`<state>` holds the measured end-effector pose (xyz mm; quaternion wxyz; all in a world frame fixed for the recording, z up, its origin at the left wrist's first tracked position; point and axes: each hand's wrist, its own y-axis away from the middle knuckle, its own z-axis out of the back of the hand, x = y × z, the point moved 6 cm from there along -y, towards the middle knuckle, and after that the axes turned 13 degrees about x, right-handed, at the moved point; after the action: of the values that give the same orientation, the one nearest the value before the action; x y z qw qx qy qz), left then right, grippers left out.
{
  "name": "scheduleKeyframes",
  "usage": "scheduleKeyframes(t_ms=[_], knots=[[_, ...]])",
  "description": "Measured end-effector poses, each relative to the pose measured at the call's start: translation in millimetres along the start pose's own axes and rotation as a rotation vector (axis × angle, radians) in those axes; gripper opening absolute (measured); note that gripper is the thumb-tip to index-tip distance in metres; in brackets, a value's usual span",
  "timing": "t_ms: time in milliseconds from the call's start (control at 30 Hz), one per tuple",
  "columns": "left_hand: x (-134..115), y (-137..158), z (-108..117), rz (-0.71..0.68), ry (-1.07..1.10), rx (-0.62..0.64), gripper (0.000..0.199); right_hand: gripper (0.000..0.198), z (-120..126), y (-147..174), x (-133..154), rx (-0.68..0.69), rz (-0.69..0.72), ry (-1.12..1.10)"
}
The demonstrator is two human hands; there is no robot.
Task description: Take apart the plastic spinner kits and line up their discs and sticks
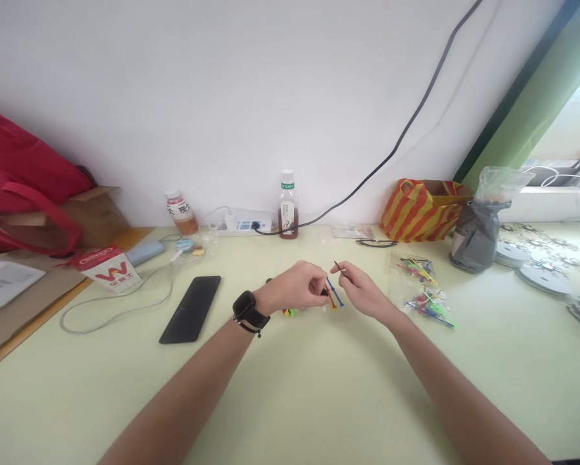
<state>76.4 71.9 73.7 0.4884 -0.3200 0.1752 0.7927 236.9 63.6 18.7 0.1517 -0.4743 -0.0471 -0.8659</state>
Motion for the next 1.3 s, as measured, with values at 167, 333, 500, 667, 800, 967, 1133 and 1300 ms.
scheduleKeyframes(t_ms=[167, 333, 500, 667, 800, 967, 1133, 1300], knots=[[20.4, -1.6, -15.2, 0.078, -0.121, 0.162, 0.011, 0.03, 7.1, -3.6, -33.2, -0.042, -0.126, 0.448], [27.9, -0.9, -11.3, 0.074, -0.243, 0.11, 0.015, 0.026, 1.1, -3.6, -35.4, 0.008, -0.152, 0.504], [29.5, 4.2, -1.0, 0.061, -0.249, 0.03, 0.027, 0.02, -2.3, -4.7, -26.2, -0.007, -0.102, 0.477], [42.8, 6.8, -0.3, 0.125, -0.245, 0.071, 0.03, 0.021, -9.8, -6.9, -25.6, 0.035, -0.029, 0.457], [46.5, 6.4, -0.8, 0.16, -0.245, 0.102, 0.035, 0.021, -9.5, -7.3, -28.5, -0.002, -0.02, 0.413], [43.8, 8.6, 4.1, 0.138, -0.262, 0.063, 0.038, 0.024, -8.0, -8.1, -27.4, 0.002, -0.029, 0.444], [55.8, 20.3, 27.8, 0.199, -0.274, -0.053, 0.037, 0.021, -14.0, -6.6, -24.5, 0.031, -0.064, 0.349], [69.1, 29.9, 45.6, 0.277, -0.279, -0.116, 0.035, 0.021, -29.2, -4.4, -15.8, 0.05, -0.012, 0.237]])
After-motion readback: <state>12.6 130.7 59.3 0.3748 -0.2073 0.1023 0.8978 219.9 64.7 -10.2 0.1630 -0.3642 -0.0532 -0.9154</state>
